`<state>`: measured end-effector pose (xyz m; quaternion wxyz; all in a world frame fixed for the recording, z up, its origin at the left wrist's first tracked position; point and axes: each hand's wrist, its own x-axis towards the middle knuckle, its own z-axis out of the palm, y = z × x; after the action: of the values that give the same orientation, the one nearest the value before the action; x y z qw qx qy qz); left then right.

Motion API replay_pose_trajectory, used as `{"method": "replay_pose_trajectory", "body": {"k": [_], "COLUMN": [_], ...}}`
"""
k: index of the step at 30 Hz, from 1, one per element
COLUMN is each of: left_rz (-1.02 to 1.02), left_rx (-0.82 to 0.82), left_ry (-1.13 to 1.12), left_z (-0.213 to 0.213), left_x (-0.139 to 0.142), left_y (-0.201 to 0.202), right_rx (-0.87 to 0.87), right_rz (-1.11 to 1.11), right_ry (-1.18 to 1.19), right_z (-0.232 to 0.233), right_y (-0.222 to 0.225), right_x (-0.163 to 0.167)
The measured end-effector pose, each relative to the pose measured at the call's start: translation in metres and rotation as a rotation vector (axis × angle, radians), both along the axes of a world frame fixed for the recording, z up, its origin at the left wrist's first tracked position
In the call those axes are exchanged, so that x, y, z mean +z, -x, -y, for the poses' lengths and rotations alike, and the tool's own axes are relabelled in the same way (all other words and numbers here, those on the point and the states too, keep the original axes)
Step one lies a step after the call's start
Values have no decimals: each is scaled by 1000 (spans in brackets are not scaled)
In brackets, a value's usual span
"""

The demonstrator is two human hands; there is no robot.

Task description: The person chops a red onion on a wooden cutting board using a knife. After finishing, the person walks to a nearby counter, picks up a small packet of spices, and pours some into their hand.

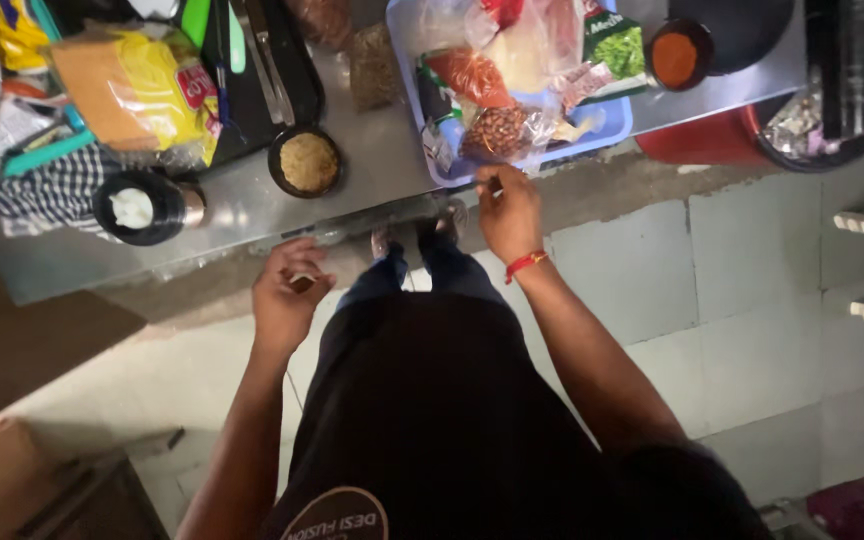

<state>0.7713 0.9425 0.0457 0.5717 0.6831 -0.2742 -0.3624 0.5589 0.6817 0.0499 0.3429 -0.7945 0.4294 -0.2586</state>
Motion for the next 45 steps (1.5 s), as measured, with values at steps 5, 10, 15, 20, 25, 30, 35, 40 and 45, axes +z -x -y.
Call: {"method": "replay_pose_trajectory", "body": {"k": [5, 10, 15, 20, 25, 30, 35, 40, 45], "left_rz": [-110, -199, -94, 0, -63, -72, 36, 312, 657], "left_rx": [247, 284, 103, -19, -64, -143, -253, -375, -470], "left_ry": [-215, -89, -103, -148, -113, -106, -39, 57, 120], "left_z": [-18, 12, 70, 93, 96, 107, 140, 202, 279], "left_x": [6, 14, 16, 23, 17, 13, 25, 24, -11], "left_y": [26, 38, 9, -30, -51, -51, -43, -21, -9], "right_rx": [99, 273, 138, 173, -68, -306, -394, -397, -169], "right_rz": [41, -158, -452, -286, -393, -284, 3, 220, 69], "right_ry": [90, 295, 346, 201, 156, 158, -164, -368, 36], "right_z": [48, 77, 97, 120, 111, 102, 108, 105, 97], "right_y": [-6, -27, -36, -29, -53, -78, -84, -83, -64], "right_x": [-4, -9, -18, -27, -36, -35, -22, -9, -5]}}
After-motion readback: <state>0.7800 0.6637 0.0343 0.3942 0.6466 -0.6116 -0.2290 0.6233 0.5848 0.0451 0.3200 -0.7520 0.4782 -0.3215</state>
